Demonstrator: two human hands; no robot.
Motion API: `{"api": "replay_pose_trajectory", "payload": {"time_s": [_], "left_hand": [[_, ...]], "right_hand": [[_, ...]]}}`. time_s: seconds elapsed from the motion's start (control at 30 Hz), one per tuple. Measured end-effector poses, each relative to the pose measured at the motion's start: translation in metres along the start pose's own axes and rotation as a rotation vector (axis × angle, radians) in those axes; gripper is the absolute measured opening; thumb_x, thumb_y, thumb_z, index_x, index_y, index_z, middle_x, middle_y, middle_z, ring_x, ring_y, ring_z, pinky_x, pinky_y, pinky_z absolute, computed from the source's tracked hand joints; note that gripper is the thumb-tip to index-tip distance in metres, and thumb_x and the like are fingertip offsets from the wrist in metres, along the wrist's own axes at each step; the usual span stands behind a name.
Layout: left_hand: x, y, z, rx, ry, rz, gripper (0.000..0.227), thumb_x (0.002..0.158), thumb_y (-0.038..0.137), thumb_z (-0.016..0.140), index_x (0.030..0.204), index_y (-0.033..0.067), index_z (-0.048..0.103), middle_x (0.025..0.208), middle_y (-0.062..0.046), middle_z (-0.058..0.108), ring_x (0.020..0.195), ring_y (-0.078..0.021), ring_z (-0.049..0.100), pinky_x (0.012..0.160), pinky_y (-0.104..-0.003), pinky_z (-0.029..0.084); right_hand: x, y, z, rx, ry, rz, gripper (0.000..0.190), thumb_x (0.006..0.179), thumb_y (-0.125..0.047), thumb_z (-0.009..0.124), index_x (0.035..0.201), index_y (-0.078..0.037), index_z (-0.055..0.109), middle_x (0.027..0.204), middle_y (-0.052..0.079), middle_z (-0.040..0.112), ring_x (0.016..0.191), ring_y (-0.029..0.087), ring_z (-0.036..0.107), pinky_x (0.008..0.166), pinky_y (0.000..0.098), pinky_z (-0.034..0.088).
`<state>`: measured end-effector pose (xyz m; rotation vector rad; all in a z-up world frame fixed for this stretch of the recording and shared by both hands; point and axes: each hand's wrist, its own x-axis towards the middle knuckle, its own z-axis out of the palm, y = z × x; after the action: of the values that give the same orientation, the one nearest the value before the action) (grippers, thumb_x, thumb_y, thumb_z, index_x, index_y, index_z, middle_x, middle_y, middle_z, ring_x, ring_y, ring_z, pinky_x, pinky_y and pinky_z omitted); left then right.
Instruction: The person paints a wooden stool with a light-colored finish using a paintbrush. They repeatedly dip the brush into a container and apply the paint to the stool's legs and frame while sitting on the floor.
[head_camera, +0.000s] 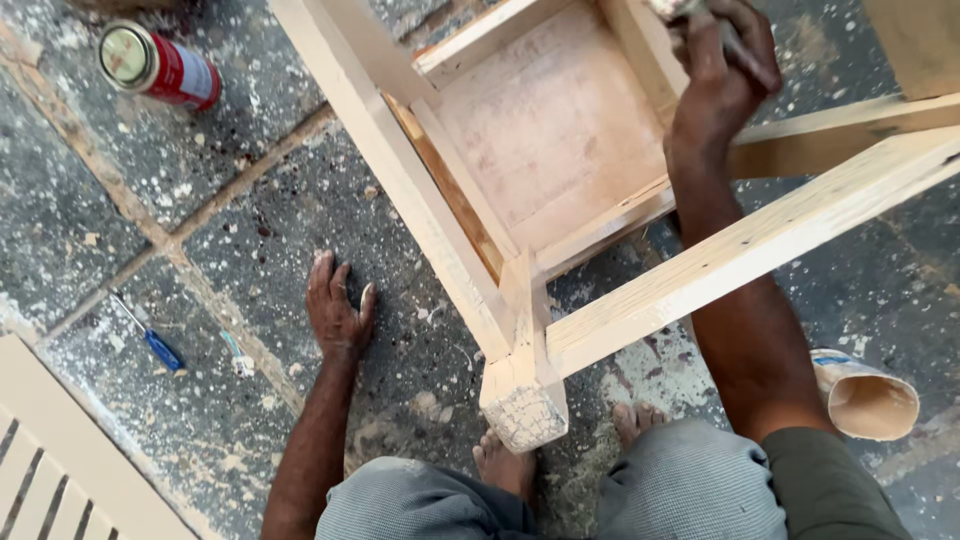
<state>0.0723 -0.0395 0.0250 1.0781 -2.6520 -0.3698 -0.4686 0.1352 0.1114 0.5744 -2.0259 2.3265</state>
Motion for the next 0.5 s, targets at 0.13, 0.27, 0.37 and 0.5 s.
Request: {"api": "replay_pose_trajectory", "payload": {"time_s": [0.13, 0.27, 0.37, 0.5], "left_hand": [[0.004, 0.002, 0.001, 0.046, 0.001, 0.004, 0.056, 0.099, 0.038, 0.07, 0.141, 0.0066, 0.052, 0.162, -0.018, 0.041, 0.15, -0.039, 0.036, 0.123, -0.055, 0.031], [-0.003, -0.001, 0.001, -0.009, 0.007, -0.016, 0.053, 0.101, 0.037, 0.07, 0.143, 0.0095, 0.052, 0.165, -0.014, 0.04, 0.154, -0.0363, 0.036, 0.126, -0.053, 0.032], [0.0, -0.001, 0.0, 0.009, 0.031, 0.03, 0.055, 0.098, 0.039, 0.07, 0.141, 0.0082, 0.051, 0.161, -0.016, 0.04, 0.151, -0.0373, 0.036, 0.124, -0.054, 0.031], [0.0, 0.0, 0.002, 0.044, -0.003, 0.0, 0.055, 0.098, 0.037, 0.071, 0.141, 0.0069, 0.053, 0.162, -0.016, 0.041, 0.151, -0.0379, 0.036, 0.123, -0.055, 0.031]], "right_hand": [[0.041, 0.023, 0.013, 0.262, 0.16, 0.183, 0.033, 0.1, -0.005, 0.074, 0.119, 0.004, 0.048, 0.098, 0.017, 0.069, 0.074, 0.022, 0.071, 0.063, 0.029, 0.064], [0.039, 0.062, -0.022, 0.511, -0.05, -0.201, 0.009, 0.112, 0.005, 0.067, 0.118, 0.0, 0.062, 0.095, 0.006, 0.065, 0.079, 0.016, 0.064, 0.07, 0.0271, 0.057], [0.028, 0.055, -0.017, 0.066, 0.217, -0.066, 0.018, 0.106, -0.001, 0.072, 0.123, -0.001, 0.065, 0.11, 0.01, 0.073, 0.09, 0.018, 0.075, 0.079, 0.0306, 0.066], [0.037, 0.041, 0.012, 0.377, 0.237, 0.149, 0.026, 0.094, 0.001, 0.076, 0.108, -0.006, 0.056, 0.091, 0.007, 0.063, 0.07, 0.014, 0.064, 0.058, 0.0275, 0.059]]}}
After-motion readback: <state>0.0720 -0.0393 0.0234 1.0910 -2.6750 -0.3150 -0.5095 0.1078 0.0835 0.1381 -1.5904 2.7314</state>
